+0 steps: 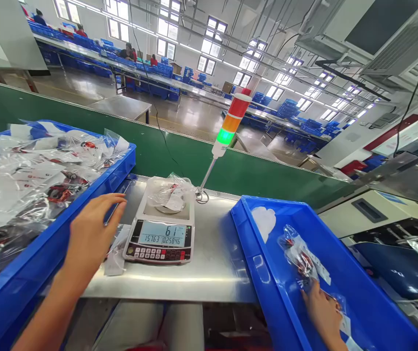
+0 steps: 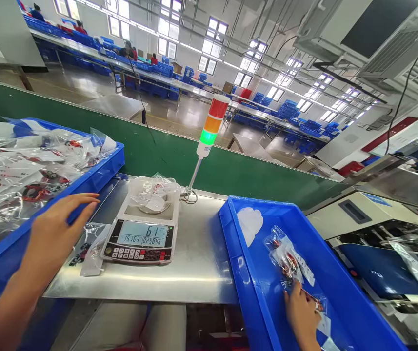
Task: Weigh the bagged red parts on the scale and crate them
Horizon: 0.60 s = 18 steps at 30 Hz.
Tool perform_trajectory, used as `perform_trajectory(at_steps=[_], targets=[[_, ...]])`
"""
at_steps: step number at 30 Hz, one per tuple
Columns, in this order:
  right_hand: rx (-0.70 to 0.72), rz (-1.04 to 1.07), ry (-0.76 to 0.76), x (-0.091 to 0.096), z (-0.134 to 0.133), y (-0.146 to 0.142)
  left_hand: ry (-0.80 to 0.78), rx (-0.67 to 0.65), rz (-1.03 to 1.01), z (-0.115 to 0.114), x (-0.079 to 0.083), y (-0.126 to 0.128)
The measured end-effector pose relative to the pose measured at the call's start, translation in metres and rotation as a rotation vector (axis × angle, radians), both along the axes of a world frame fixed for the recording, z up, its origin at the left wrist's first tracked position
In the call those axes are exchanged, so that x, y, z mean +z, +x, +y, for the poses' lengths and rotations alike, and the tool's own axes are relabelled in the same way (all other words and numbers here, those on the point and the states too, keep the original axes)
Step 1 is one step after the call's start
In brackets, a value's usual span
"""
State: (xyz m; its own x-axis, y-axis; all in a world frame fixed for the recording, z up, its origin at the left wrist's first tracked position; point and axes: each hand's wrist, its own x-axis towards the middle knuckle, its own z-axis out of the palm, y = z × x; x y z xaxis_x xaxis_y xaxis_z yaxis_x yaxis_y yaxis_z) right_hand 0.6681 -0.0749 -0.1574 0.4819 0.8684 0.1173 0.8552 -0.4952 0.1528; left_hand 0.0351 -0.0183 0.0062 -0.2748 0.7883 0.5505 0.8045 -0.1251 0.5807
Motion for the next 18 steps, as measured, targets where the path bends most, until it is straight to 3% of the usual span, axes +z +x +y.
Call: perform_trajectory(at_steps=[4,8,12,16,18], targets=[[0.040,-0.023,-0.113,0.014,0.002,-0.006,-0.045,-0.176,0.009,0.037,-0.011,0.036],[-0.014,0.009,-0.112,0.035,-0.006,-0.005,-0.049,-0.207,0.069,0.056,-0.015,0.048],[-0.052,0.028,0.060,0.065,-0.024,0.017,-0.060,-0.193,0.141,0.078,-0.012,0.043],[0.181,0.036,0.300,0.098,-0.045,0.040,-0.127,-0.185,0.167,0.107,-0.013,0.030],[0.186,0.038,0.343,0.116,-0.053,0.037,-0.157,-0.240,0.164,0.117,-0.016,0.029]])
